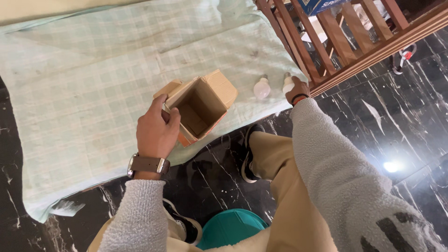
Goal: The person packs books, a light bulb, and small product boxes into a large cardboard box, folds the flaps, and stacks the packed boxes onto a wooden slatted rack. They place smaller boxes and a bulb beside the rack while arranging the items.
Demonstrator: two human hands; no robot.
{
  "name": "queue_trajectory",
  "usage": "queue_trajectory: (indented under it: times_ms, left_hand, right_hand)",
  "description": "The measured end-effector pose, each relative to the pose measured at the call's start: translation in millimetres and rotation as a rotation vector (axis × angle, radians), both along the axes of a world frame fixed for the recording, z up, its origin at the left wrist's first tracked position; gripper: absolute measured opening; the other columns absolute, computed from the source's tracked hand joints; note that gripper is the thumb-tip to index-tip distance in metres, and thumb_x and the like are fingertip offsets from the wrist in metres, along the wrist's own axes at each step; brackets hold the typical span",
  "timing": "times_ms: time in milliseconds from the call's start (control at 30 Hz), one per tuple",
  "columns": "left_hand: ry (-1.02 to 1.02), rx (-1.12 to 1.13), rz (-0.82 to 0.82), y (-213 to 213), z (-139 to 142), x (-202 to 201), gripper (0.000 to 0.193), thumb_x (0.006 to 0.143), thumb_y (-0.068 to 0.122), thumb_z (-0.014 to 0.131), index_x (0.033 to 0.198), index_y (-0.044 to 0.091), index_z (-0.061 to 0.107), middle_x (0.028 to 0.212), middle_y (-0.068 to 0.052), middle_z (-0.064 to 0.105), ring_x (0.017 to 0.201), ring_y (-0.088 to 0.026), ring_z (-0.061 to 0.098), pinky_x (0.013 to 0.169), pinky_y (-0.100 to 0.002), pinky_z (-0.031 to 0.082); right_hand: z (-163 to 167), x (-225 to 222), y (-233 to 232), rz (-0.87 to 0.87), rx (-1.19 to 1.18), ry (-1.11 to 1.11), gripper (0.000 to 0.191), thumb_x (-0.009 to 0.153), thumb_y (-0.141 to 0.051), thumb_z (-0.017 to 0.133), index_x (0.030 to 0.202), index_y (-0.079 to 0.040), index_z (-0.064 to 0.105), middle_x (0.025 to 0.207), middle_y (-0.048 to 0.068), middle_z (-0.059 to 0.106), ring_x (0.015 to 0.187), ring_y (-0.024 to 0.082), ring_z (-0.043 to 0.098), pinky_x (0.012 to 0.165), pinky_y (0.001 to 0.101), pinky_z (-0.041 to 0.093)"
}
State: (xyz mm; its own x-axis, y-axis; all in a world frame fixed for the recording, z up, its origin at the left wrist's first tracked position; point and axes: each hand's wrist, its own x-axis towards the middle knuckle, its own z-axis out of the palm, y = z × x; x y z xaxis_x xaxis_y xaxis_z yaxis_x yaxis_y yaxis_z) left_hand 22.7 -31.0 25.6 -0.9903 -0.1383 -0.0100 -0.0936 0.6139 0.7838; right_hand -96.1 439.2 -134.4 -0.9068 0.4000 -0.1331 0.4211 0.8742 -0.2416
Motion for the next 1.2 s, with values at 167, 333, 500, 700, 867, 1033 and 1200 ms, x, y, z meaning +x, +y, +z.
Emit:
queue_trajectory:
  times_ms: [167, 333, 500, 700, 867, 1033, 1200]
  left_hand:
    - [-0.002, -0.011, 0.000, -1, -1, 1, 0.043, 0.092, 0.025, 0.066, 0.131, 0.007, 0.065, 0.071, -0.010, 0.070, 0.066, -0.029, 0.069, 0.066, -0.042, 0.054]
    - [0.010, -0.019, 0.007, 0, -1, -1, 0.042, 0.092, 0.024, 0.066, 0.131, 0.007, 0.065, 0.071, -0.010, 0.070, 0.066, -0.029, 0.070, 0.066, -0.043, 0.054]
    - [0.011, -0.016, 0.000, 0, -1, -3, 0.042, 0.093, 0.024, 0.066, 0.131, 0.006, 0.065, 0.071, -0.010, 0.070, 0.066, -0.029, 0.070, 0.066, -0.043, 0.054]
    - [0.007, -0.011, 0.000, 2, 1, -2, 0.044, 0.092, 0.024, 0.066, 0.132, 0.006, 0.065, 0.071, -0.009, 0.071, 0.066, -0.029, 0.070, 0.066, -0.042, 0.054]
    - [-0.009, 0.011, 0.017, -1, 1, 0, 0.045, 0.092, 0.024, 0.065, 0.133, 0.006, 0.064, 0.071, -0.009, 0.071, 0.066, -0.028, 0.071, 0.066, -0.041, 0.055]
    - [0.000, -0.030, 0.000, -4, -1, 1, 0.043, 0.092, 0.024, 0.066, 0.132, 0.006, 0.065, 0.073, -0.010, 0.071, 0.068, -0.029, 0.070, 0.066, -0.043, 0.054]
    - [-0.003, -0.031, 0.010, -3, -1, 1, 0.043, 0.091, 0.024, 0.067, 0.131, 0.007, 0.065, 0.073, -0.010, 0.071, 0.068, -0.029, 0.070, 0.066, -0.043, 0.054]
  right_hand:
    - [-6, -2, 4, -0.199, -0.070, -0.010, 0.071, 0.085, -0.016, 0.066, 0.153, -0.021, 0.048, 0.152, 0.031, 0.039, 0.134, 0.043, 0.052, 0.114, 0.0442, 0.044]
    - [7, -5, -7, -0.313, -0.101, 0.001, 0.070, 0.099, -0.051, 0.063, 0.152, -0.011, 0.043, 0.151, 0.032, 0.036, 0.136, 0.048, 0.043, 0.112, 0.0499, 0.039]
    - [14, -12, -27, -0.185, -0.035, 0.095, 0.061, 0.093, -0.042, 0.067, 0.146, -0.015, 0.054, 0.150, 0.021, 0.047, 0.136, 0.040, 0.051, 0.110, 0.0504, 0.045]
    - [3, -10, -82, 0.403, -0.059, 0.048, 0.065, 0.085, -0.046, 0.081, 0.139, -0.017, 0.058, 0.147, 0.024, 0.040, 0.129, 0.044, 0.051, 0.105, 0.0517, 0.044]
    - [14, -8, -91, 0.392, 0.049, -0.210, 0.055, 0.084, -0.026, 0.077, 0.136, -0.024, 0.061, 0.159, 0.019, 0.029, 0.128, 0.045, 0.054, 0.110, 0.0499, 0.045]
    - [15, -9, -72, 0.297, 0.118, -0.201, 0.053, 0.085, -0.012, 0.072, 0.135, -0.026, 0.065, 0.160, 0.014, 0.031, 0.131, 0.045, 0.052, 0.108, 0.0492, 0.048]
    - [14, -6, -66, 0.249, 0.188, -0.247, 0.053, 0.087, -0.017, 0.073, 0.137, -0.029, 0.063, 0.155, 0.011, 0.037, 0.135, 0.039, 0.050, 0.109, 0.0512, 0.046]
